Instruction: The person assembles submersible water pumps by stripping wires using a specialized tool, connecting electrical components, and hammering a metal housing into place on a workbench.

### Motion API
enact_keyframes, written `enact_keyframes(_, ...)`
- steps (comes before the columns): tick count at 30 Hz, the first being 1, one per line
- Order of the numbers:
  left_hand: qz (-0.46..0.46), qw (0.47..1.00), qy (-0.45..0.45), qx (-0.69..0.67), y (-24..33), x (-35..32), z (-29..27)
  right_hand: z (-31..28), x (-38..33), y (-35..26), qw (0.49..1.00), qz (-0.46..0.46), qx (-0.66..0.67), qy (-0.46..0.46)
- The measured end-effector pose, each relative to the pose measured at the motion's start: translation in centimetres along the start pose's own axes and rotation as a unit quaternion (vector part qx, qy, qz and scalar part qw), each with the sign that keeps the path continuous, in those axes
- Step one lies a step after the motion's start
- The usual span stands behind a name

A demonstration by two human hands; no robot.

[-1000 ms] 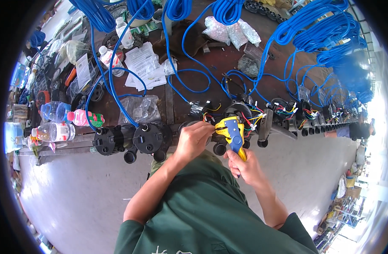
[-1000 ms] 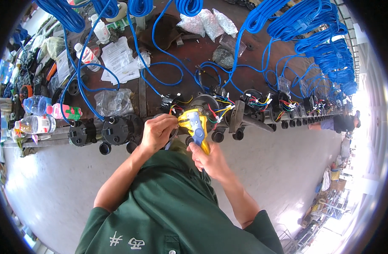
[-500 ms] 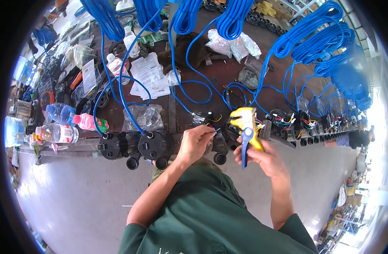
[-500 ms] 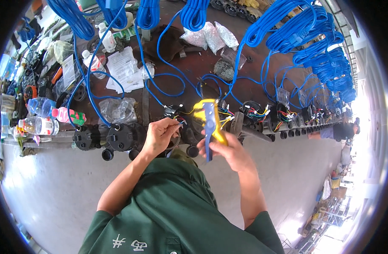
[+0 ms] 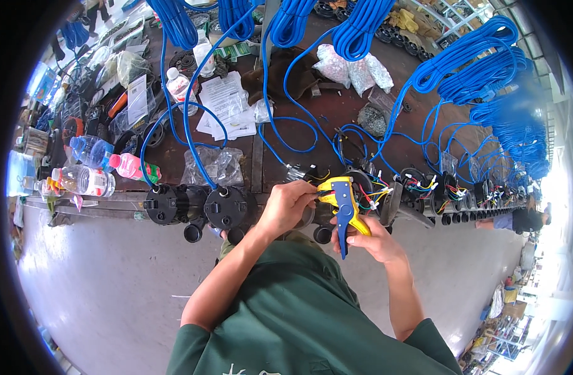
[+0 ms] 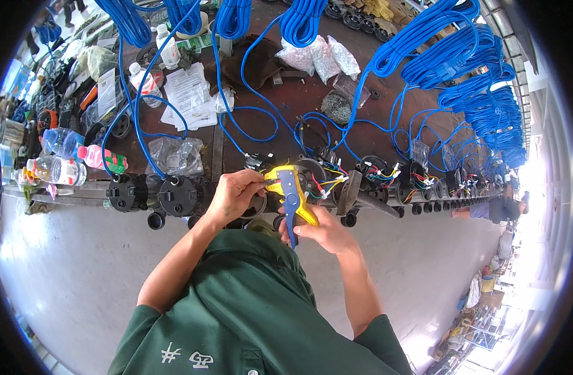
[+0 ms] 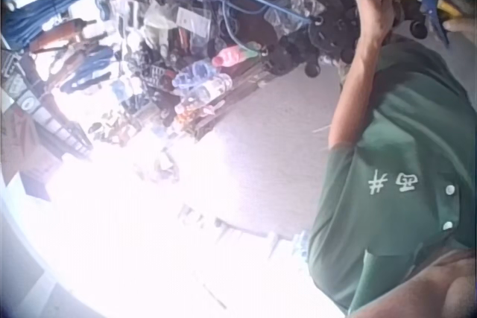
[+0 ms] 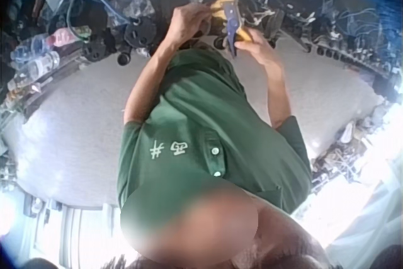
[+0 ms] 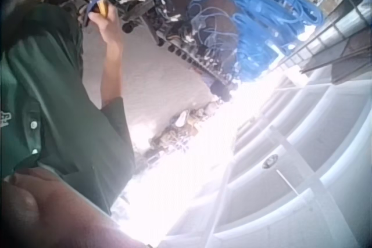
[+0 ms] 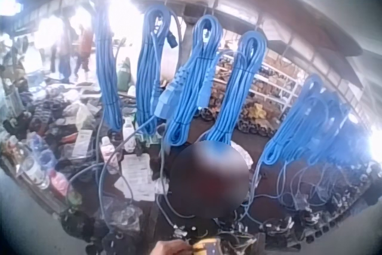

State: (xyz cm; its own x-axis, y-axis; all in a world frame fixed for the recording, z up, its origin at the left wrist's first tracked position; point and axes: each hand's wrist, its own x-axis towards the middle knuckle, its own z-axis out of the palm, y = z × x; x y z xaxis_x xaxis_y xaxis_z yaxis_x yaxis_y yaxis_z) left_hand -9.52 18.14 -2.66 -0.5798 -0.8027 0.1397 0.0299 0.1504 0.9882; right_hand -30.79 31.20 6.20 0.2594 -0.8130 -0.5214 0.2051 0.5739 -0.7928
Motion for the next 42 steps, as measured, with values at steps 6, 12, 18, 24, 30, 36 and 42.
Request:
enact_keyframes(6, 0.011, 1.000, 0.015, 0.004, -0.3, -0.2, 0.1, 0.1, 0.4, 0.8, 1.000, 0.001, -0.002, 0.018)
enact_keyframes(12, 0.057, 0.998, 0.030, 0.026, -0.7, -0.2, 0.3, 1.0, 0.7, 0.9, 0.998, -0.006, -0.035, 0.056)
enact_keyframes(18, 0.048, 0.997, 0.051, 0.013, -0.7, -0.2, 0.8, 1.1, 1.4, 2.6, 0.986, -0.023, -0.086, 0.138)
enact_keyframes(24, 0.016, 0.999, 0.031, 0.008, -0.6, 0.4, 0.4, 2.1, 1.4, 1.9, 0.992, -0.071, -0.024, 0.100)
enact_keyframes(30, 0.026, 0.997, 0.072, 0.007, -0.1, -1.3, 1.4, 2.2, -0.7, -0.1, 0.998, 0.009, 0.035, 0.054)
enact_keyframes(36, 0.150, 0.978, 0.077, 0.121, -0.9, -2.9, 2.6, 2.8, -2.8, 1.0, 0.993, 0.054, 0.080, 0.067)
enact_keyframes(42, 0.219, 0.958, 0.061, 0.174, -1.2, -3.4, 3.1, 3.8, -4.5, 2.4, 0.986, 0.065, 0.130, 0.088)
